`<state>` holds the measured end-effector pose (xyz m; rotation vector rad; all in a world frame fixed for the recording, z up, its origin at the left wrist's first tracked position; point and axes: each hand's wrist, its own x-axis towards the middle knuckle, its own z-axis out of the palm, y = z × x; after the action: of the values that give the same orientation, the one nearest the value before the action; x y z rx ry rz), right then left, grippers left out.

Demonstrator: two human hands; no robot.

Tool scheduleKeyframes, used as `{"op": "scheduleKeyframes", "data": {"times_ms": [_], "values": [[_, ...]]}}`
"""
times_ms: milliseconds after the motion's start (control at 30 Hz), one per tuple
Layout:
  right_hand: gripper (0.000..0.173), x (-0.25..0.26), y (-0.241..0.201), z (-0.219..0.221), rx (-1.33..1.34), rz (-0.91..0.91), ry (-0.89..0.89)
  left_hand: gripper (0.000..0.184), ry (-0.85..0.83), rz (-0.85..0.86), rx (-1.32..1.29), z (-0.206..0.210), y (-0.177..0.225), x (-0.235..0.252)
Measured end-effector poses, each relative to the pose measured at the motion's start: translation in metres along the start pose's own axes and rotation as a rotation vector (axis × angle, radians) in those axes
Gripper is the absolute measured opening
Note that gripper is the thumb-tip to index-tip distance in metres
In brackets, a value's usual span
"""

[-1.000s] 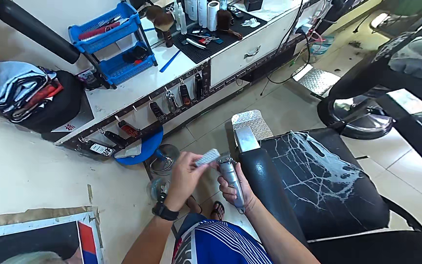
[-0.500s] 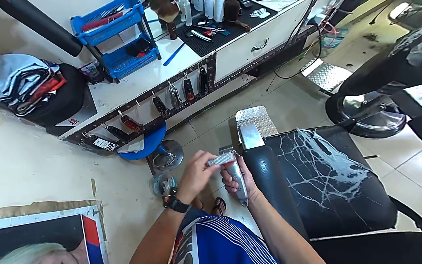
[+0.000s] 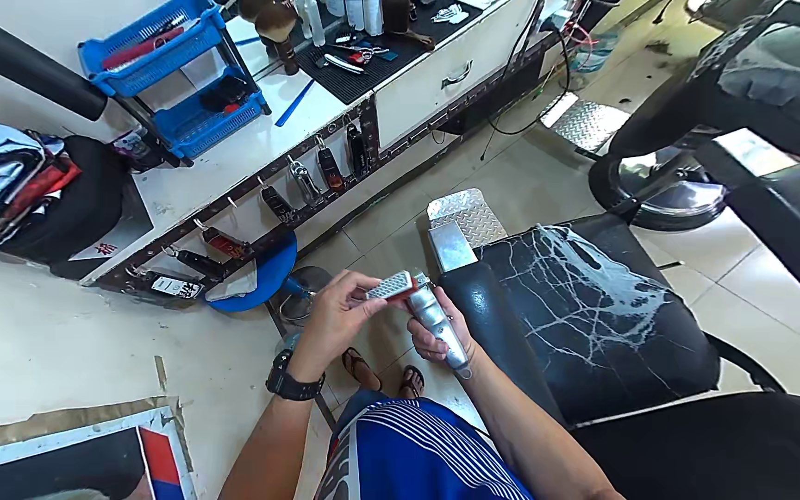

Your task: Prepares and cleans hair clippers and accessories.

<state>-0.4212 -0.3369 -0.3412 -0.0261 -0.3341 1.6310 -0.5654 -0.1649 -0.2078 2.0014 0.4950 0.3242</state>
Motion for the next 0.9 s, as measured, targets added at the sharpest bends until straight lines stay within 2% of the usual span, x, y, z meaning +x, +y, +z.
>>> {"op": "scheduleKeyframes", "data": {"times_ms": [67, 167, 300, 367, 433, 500, 567, 667, 800, 900], "values": [[0.077, 0.0, 0.001, 0.003, -0.02, 0.021, -0.031, 0.024, -0.049, 0.025, 0.091, -0.002, 0.0, 0.007], [0.087, -0.001, 0.001, 0.002, -0.017, 0.029, -0.086, 0.023, 0.011, 0.028, 0.226, -0.014, 0.001, 0.015], [0.077, -0.005, 0.001, 0.001, 0.009, 0.042, -0.112, 0.023, -0.159, 0.05, 0.134, -0.014, 0.018, 0.013], [0.08, -0.004, 0.001, 0.002, 0.012, 0.036, -0.108, 0.02, -0.099, 0.082, 0.294, -0.015, 0.016, 0.018], [0.081, -0.004, 0.003, 0.002, 0.015, 0.025, -0.101, 0.021, -0.045, 0.058, 0.332, -0.017, 0.019, 0.02], [0.08, -0.005, 0.003, 0.003, 0.014, 0.024, -0.075, 0.023, -0.139, 0.053, 0.211, -0.014, 0.023, 0.02], [0.078, -0.006, 0.002, 0.005, -0.006, 0.034, -0.061, 0.022, -0.19, 0.06, 0.224, -0.009, 0.025, 0.021], [0.082, -0.005, 0.005, 0.003, 0.013, 0.042, -0.058, 0.02, -0.058, 0.079, 0.378, -0.007, 0.029, 0.024], [0.076, -0.007, 0.005, 0.006, 0.021, 0.033, -0.048, 0.02, -0.166, 0.078, 0.305, -0.003, 0.042, 0.025], [0.077, -0.008, 0.008, 0.007, 0.014, 0.028, -0.07, 0.019, -0.079, 0.087, 0.392, -0.005, 0.044, 0.028]]}}
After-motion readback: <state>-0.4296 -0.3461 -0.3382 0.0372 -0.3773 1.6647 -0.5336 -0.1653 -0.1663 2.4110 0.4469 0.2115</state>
